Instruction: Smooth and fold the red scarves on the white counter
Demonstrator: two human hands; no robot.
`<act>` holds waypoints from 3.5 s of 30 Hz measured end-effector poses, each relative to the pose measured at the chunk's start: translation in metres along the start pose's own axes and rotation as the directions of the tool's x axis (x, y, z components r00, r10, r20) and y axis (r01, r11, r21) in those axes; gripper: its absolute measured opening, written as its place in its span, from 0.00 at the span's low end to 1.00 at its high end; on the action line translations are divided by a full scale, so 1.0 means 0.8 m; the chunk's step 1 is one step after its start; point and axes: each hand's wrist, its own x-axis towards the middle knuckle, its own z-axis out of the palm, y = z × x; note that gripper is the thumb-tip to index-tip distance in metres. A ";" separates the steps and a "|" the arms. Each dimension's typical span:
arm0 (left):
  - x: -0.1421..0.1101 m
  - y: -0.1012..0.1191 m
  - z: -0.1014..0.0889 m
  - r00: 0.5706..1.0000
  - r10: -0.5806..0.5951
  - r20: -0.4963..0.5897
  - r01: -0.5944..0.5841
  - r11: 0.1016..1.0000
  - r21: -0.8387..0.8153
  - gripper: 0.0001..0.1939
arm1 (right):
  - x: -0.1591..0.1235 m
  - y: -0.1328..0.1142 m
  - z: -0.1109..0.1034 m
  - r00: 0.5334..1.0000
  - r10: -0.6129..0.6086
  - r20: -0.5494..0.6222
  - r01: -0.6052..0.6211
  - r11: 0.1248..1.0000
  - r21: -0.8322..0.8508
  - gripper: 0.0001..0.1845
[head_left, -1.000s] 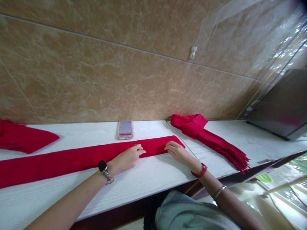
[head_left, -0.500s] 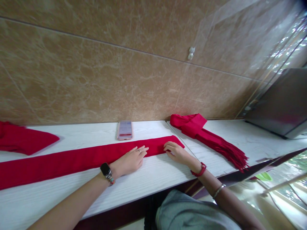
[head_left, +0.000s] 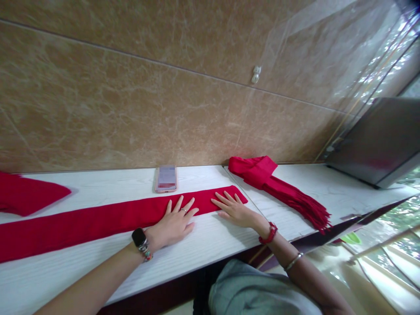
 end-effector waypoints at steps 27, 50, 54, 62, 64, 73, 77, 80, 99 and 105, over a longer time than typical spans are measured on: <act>0.011 -0.008 0.002 0.958 -0.015 -0.288 0.078 0.975 0.208 0.13 | 0.018 0.049 0.024 0.996 0.084 -0.021 -0.087 0.951 -0.298 0.18; 0.001 -0.024 0.005 0.986 -0.159 -0.044 0.162 0.985 0.060 0.28 | 0.023 0.035 0.031 0.999 0.007 -0.037 -0.014 0.981 -0.195 0.19; 0.003 -0.022 0.008 0.975 -0.218 -0.039 0.220 0.975 0.036 0.29 | 0.001 0.071 0.029 0.995 0.094 -0.013 -0.094 0.950 -0.298 0.16; 0.001 -0.017 0.008 0.944 -0.316 -0.091 0.321 0.946 0.050 0.32 | 0.063 -0.022 0.000 0.988 0.015 -0.151 -0.016 1.000 -0.008 0.27; 0.000 -0.018 0.010 0.938 -0.335 -0.092 0.341 0.938 0.059 0.32 | 0.081 -0.045 0.003 0.987 -0.079 -0.141 0.083 0.996 0.021 0.27; -0.002 -0.020 0.016 0.927 -0.360 -0.110 0.369 0.926 0.078 0.33 | 0.025 0.066 0.035 0.994 0.106 -0.020 -0.108 0.972 -0.208 0.18; -0.003 -0.018 0.012 0.929 -0.354 -0.106 0.362 0.929 0.073 0.32 | -0.002 0.106 0.034 0.959 0.284 0.003 -0.280 0.945 -0.167 0.21; -0.002 -0.016 0.012 0.928 -0.356 -0.113 0.365 0.929 0.066 0.33 | 0.011 0.084 0.017 0.919 0.376 -0.118 -0.384 0.922 -0.056 0.24; -0.012 -0.018 0.006 0.943 -0.320 -0.088 0.325 0.944 0.053 0.35 | 0.036 0.043 0.044 0.993 0.009 -0.114 -0.030 0.983 -0.179 0.22; -0.017 -0.016 0.001 0.954 -0.299 -0.037 0.300 0.954 0.014 0.35 | -0.002 0.103 0.046 0.989 0.142 -0.045 -0.145 0.987 -0.072 0.23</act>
